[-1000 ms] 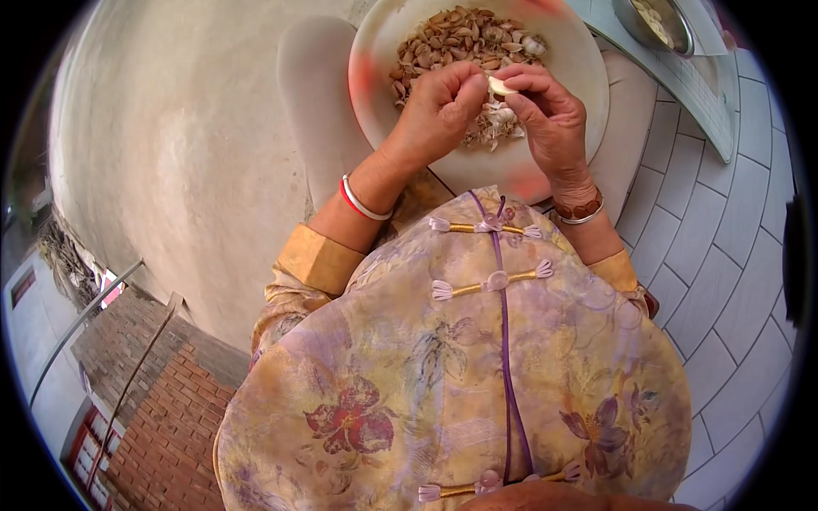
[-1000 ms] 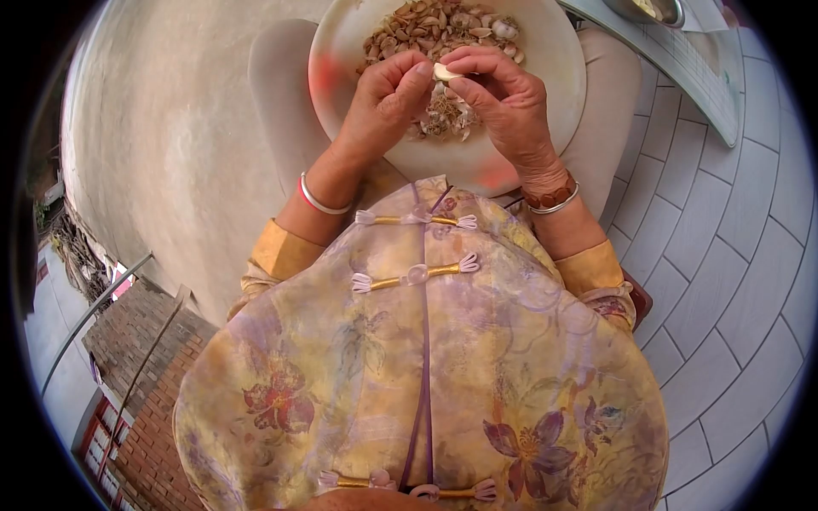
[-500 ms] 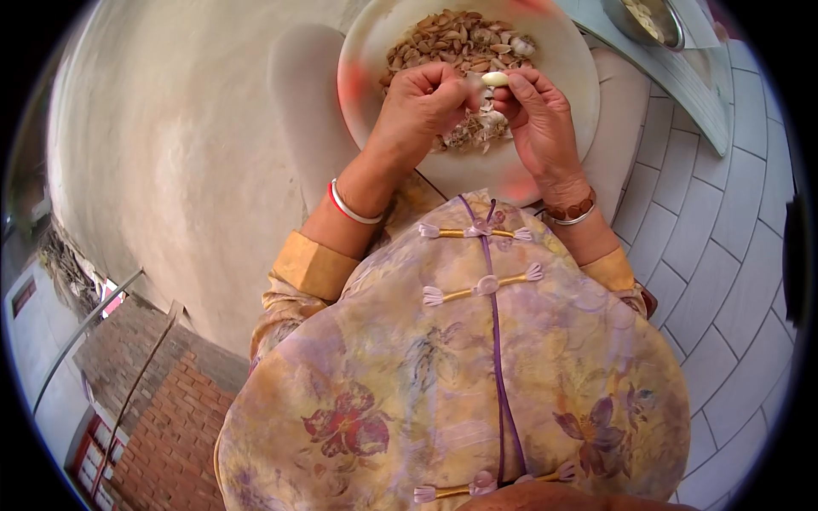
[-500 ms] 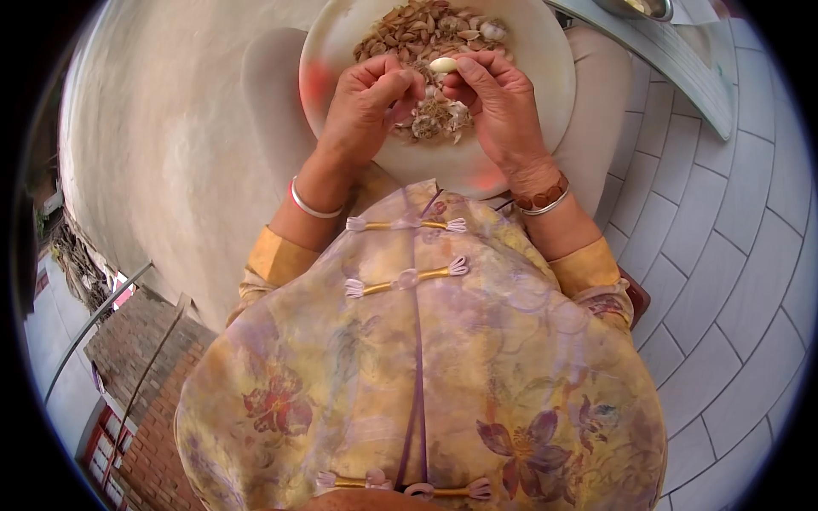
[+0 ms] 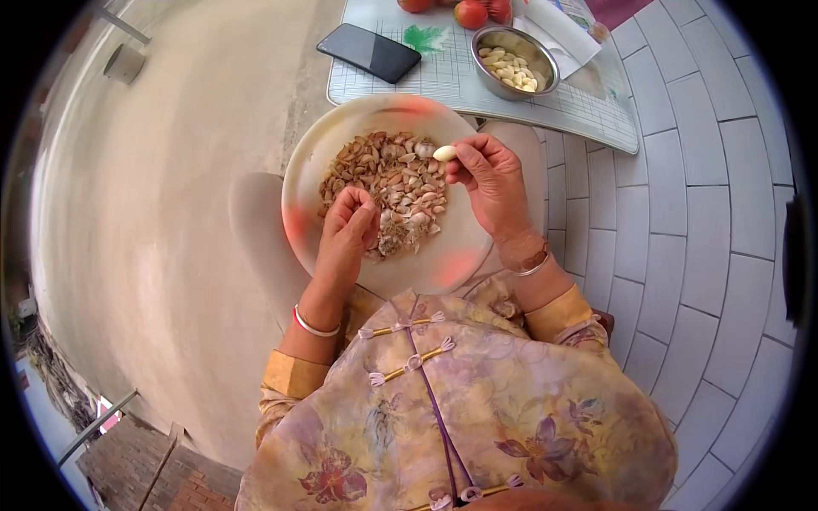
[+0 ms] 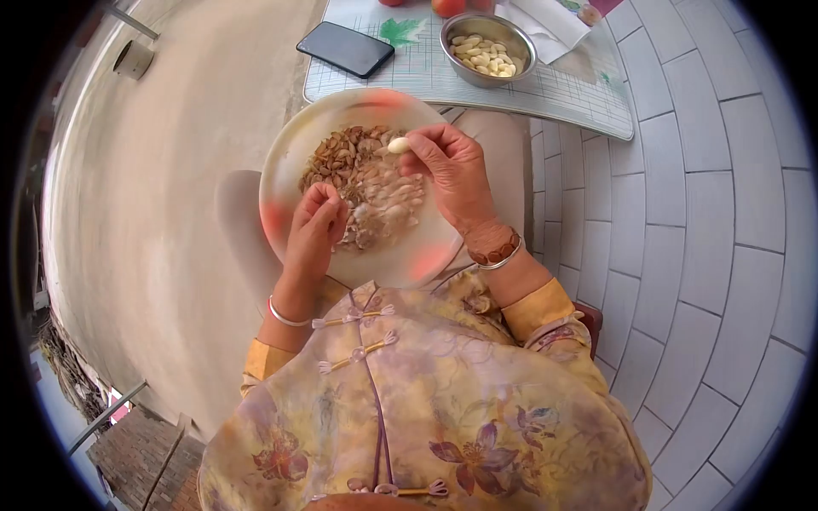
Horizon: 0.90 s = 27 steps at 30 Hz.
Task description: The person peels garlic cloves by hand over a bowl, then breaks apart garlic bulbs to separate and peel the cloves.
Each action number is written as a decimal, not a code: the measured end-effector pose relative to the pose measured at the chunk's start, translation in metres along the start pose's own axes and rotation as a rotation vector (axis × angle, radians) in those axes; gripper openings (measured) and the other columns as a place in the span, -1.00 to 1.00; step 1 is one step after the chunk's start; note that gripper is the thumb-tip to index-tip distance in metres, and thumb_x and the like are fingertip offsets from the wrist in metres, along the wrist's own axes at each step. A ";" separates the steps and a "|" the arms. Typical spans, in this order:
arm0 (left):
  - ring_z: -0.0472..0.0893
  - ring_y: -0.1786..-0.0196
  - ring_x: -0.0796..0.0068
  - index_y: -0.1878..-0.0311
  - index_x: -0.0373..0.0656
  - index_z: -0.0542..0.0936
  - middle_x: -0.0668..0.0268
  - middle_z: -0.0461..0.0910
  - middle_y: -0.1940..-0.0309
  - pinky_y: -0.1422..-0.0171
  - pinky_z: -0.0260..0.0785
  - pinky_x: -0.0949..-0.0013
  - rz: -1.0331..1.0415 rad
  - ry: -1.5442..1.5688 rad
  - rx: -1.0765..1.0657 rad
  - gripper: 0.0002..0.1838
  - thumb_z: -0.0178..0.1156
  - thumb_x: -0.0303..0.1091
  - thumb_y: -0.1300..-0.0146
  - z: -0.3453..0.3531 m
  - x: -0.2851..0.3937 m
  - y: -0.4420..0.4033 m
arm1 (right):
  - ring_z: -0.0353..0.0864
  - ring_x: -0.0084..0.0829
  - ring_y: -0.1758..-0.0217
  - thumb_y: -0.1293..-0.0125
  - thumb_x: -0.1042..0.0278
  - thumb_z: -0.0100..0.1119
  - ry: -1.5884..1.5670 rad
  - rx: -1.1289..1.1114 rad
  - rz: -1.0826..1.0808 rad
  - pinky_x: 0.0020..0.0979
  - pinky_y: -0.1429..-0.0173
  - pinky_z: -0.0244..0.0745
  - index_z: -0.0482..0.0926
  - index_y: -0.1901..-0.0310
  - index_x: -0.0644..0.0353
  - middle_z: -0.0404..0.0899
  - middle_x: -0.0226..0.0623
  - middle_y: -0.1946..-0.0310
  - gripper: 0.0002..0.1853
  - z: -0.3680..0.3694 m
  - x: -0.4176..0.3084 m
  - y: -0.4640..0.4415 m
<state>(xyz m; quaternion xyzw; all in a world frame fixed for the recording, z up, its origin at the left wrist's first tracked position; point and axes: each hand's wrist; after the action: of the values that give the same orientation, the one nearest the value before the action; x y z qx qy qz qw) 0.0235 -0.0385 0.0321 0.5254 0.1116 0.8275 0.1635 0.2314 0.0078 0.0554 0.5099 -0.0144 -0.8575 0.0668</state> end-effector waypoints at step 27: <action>0.42 0.37 0.64 0.14 -0.26 0.44 0.36 0.46 0.45 0.20 0.33 0.57 0.569 -0.130 0.247 -0.91 -0.03 -0.48 -0.36 -0.012 -0.003 -0.003 | 0.56 -0.21 0.34 -0.19 0.40 0.16 1.335 -0.440 -0.301 -0.29 0.19 0.47 0.59 0.22 0.23 0.56 -0.19 0.39 -0.85 -0.003 0.028 -0.025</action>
<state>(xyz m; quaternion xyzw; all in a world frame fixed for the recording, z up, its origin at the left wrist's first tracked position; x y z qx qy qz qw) 0.0137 -0.0374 0.0238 0.6034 0.0491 0.7848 -0.1326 0.2184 0.0292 0.0266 0.8966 0.2733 -0.3456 0.0435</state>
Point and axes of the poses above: each hand's wrist, its own y-axis away from the middle knuckle, its own z-axis out of the palm, x = y × z
